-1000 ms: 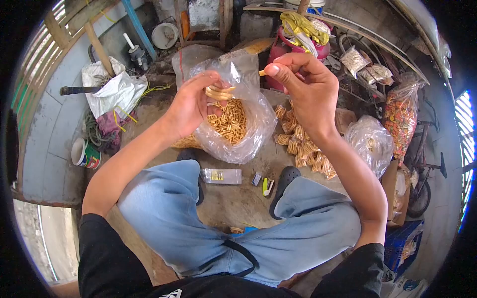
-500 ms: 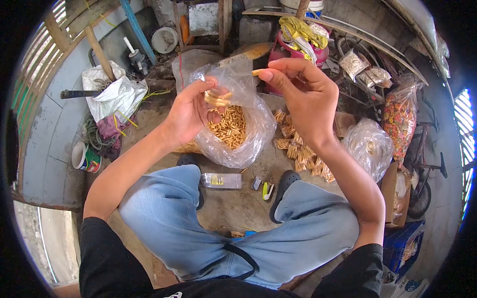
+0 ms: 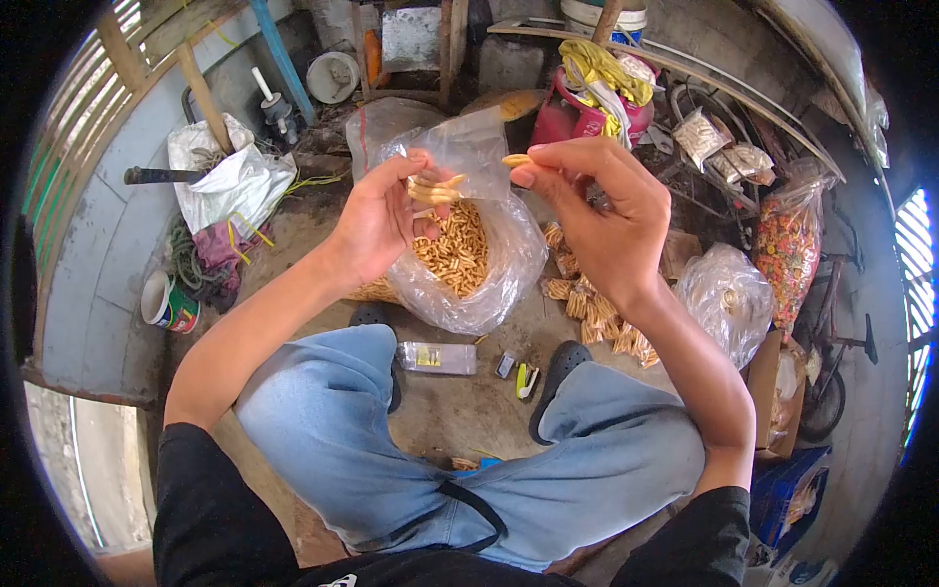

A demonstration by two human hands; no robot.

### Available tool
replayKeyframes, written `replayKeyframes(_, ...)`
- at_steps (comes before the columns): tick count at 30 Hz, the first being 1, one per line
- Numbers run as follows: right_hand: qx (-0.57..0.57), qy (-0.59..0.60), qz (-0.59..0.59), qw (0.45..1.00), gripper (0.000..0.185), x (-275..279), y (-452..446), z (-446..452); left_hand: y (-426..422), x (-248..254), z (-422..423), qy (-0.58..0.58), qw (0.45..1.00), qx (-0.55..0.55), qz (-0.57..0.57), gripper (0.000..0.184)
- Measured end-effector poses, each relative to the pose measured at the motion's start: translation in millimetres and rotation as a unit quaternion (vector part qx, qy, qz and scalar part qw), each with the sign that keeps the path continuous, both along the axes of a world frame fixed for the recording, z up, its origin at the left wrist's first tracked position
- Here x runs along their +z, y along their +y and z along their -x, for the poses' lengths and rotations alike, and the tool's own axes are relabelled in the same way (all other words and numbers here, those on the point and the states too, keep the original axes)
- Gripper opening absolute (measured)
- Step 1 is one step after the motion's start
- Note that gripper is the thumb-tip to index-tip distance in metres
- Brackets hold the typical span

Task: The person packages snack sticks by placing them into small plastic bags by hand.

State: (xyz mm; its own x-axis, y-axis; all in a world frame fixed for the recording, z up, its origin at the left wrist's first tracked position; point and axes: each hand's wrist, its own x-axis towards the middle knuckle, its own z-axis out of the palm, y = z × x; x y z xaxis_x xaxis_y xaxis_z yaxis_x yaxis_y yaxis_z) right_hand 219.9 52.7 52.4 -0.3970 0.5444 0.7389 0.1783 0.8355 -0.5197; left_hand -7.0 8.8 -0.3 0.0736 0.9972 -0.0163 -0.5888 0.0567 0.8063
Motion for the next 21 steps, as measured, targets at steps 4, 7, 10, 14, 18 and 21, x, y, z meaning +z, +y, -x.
replayKeyframes(4,0.012,0.045,-0.036,0.998,0.018,-4.5,3.9,6.5,-0.1,1.5,-0.9,0.009,1.000,0.006,-0.006,0.018)
replayKeyframes(7,0.006,0.051,-0.015,0.999,0.019,-5.2,3.0,7.6,-1.6,2.8,-2.0,0.009,1.000,0.003,-0.012,0.019)
replayKeyframes(10,-0.026,0.066,0.014,0.997,0.019,-2.8,3.1,7.7,-0.7,0.9,-0.4,0.004,1.000,0.004,-0.010,0.018)
replayKeyframes(14,-0.026,0.079,0.011,0.996,0.018,0.1,3.5,7.8,-0.1,-1.3,1.1,-0.003,1.000,-0.004,-0.013,0.018)
replayKeyframes(18,-0.008,0.065,-0.045,0.997,0.018,-1.8,7.1,7.6,-1.1,-0.6,0.1,-0.003,1.000,-0.003,-0.014,0.018)
replayKeyframes(21,-0.014,0.053,-0.049,0.997,0.018,0.0,4.9,8.1,-1.1,-0.4,0.5,-0.003,1.000,0.001,-0.014,0.017)
